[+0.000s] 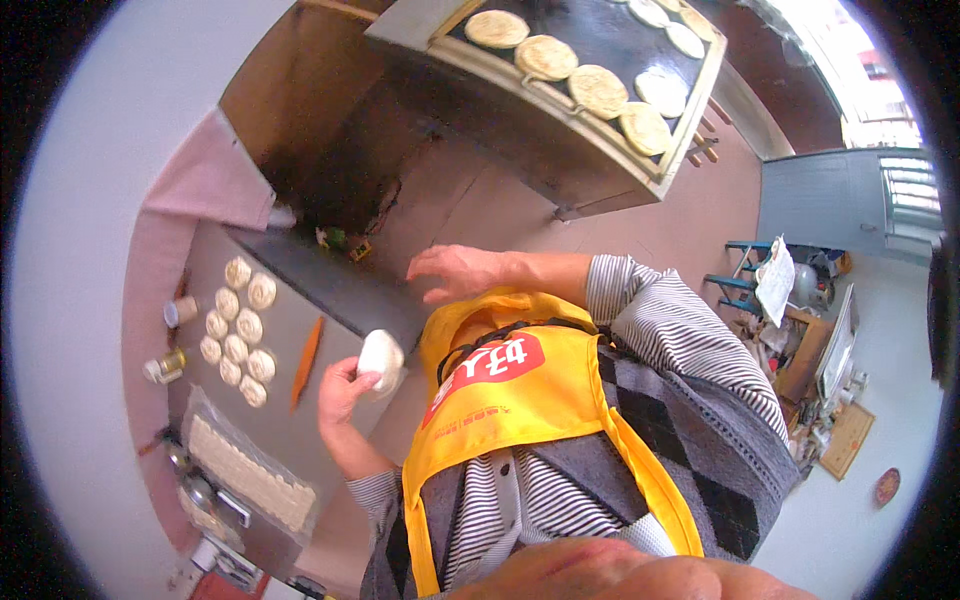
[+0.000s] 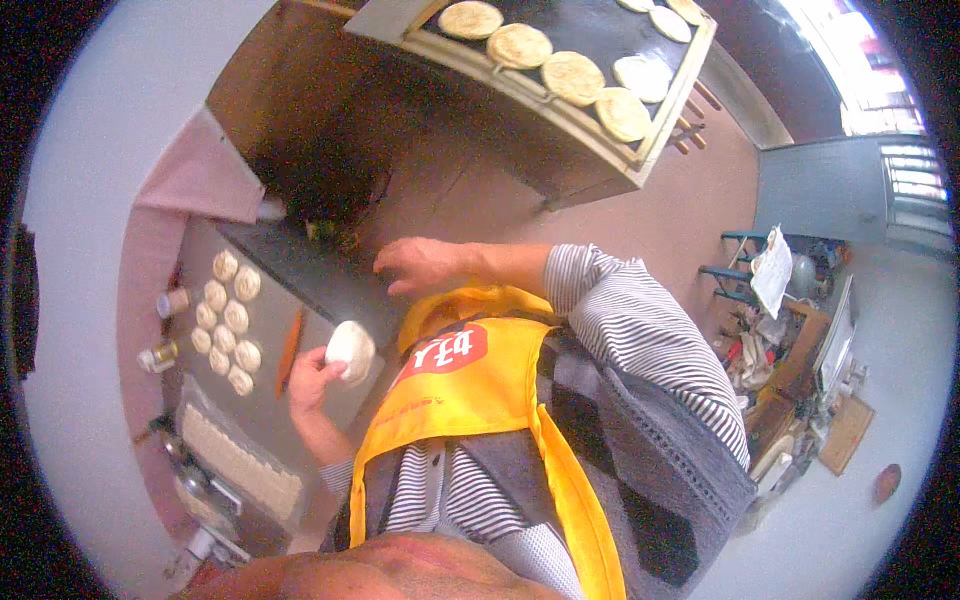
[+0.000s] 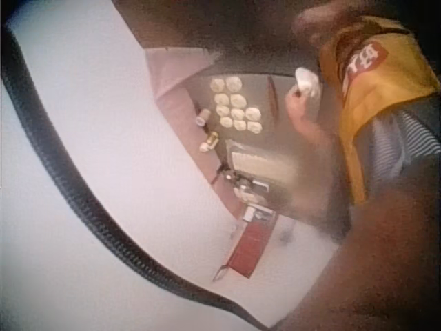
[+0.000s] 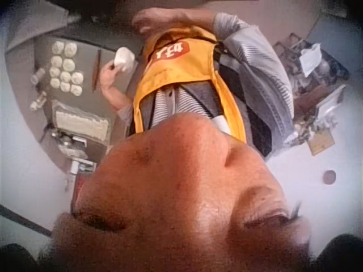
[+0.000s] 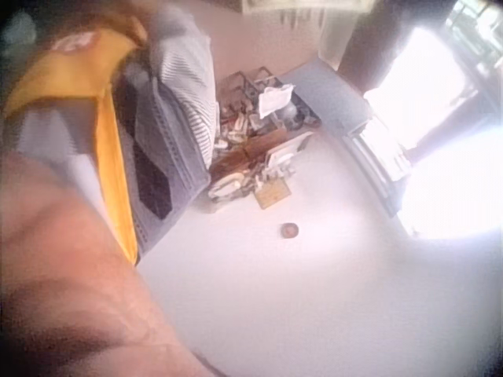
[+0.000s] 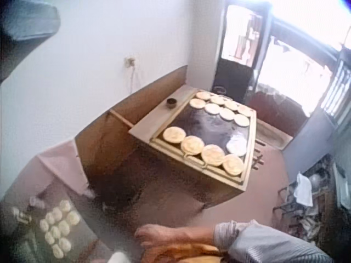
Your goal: The person flips cooking flatbreads on a griddle using a metal spatula, then moves to a prep table to roll dough balls into flat rounds with a rolling pin and places them on the griddle. The person repeats this cycle of rolling and placing dough while managing the cooking flatbreads.
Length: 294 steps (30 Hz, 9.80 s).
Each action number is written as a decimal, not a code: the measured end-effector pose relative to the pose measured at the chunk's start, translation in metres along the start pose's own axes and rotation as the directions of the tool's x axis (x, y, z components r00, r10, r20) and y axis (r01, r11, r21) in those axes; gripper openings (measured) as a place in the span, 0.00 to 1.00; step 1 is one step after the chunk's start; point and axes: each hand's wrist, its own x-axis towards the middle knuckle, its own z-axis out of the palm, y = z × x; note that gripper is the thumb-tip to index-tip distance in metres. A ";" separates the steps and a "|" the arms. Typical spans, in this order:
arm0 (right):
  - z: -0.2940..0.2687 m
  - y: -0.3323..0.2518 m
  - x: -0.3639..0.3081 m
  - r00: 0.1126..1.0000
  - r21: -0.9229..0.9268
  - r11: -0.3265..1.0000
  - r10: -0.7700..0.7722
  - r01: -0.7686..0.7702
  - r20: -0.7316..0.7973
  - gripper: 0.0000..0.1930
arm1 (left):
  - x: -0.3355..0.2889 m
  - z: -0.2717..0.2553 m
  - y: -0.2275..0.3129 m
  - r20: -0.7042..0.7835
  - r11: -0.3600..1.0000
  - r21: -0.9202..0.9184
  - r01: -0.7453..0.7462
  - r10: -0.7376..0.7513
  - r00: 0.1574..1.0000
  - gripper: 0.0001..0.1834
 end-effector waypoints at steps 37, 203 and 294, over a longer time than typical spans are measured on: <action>-0.370 0.259 -0.181 0.524 -0.375 0.427 0.315 -0.823 -0.791 0.19 | 0.642 0.389 0.341 0.941 -0.376 0.270 -0.887 0.299 0.160 0.15; 0.248 0.011 0.179 0.793 -0.432 0.719 -0.275 0.545 0.544 0.28 | -0.017 -0.005 -0.274 -0.913 0.777 0.400 0.487 0.290 0.287 0.38; 0.252 -0.021 0.204 0.921 -0.479 0.858 0.022 0.183 0.389 0.19 | -0.069 -0.055 -0.279 -0.988 0.948 0.122 0.292 0.088 0.127 0.31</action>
